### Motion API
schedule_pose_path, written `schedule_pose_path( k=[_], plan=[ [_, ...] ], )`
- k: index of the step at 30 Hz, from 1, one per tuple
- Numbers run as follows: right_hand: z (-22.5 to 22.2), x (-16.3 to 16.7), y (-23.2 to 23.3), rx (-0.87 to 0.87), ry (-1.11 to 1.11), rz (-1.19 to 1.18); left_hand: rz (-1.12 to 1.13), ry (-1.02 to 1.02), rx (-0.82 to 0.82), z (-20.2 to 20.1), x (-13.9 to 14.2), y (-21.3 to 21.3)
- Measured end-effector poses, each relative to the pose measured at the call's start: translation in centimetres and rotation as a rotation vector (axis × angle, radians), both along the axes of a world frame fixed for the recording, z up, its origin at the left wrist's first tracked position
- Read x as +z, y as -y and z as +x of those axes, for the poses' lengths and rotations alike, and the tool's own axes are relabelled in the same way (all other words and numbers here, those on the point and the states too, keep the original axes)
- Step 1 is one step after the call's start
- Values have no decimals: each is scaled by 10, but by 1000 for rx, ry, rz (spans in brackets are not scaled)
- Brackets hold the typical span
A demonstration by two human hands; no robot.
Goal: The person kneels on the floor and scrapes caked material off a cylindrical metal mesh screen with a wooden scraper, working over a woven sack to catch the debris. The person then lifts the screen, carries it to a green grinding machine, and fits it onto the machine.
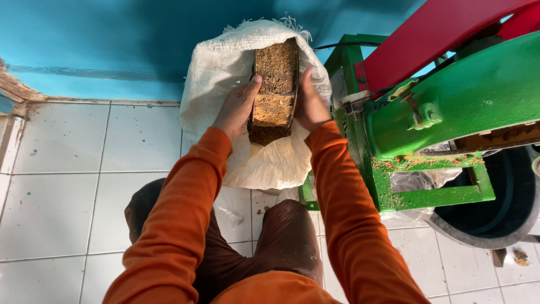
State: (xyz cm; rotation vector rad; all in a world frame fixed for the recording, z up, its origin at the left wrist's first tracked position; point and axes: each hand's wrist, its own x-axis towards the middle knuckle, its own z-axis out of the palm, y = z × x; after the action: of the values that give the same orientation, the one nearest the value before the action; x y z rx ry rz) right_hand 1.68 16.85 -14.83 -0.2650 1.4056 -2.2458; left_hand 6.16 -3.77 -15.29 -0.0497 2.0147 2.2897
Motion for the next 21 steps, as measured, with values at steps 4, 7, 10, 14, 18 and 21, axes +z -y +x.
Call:
schedule_pose_path(
  k=[4,7,10,14,18,21],
  plan=[
    [-14,10,5,-235,-94,-45,-20,299,-54,13,5,1],
    [-12,-1,11,-525,-428,349,136,119,3,17,14,-6],
    [2,-21,15,-653,-567,530,433,46,-48,15,22,-7],
    [34,-55,10,-559,-589,413,606,-9,-23,13,22,-5],
    [44,-69,-3,-424,-306,210,689,-64,-30,12,15,0],
    [53,-75,-13,-393,-567,442,711,-81,-37,8,12,-1]
  ],
)
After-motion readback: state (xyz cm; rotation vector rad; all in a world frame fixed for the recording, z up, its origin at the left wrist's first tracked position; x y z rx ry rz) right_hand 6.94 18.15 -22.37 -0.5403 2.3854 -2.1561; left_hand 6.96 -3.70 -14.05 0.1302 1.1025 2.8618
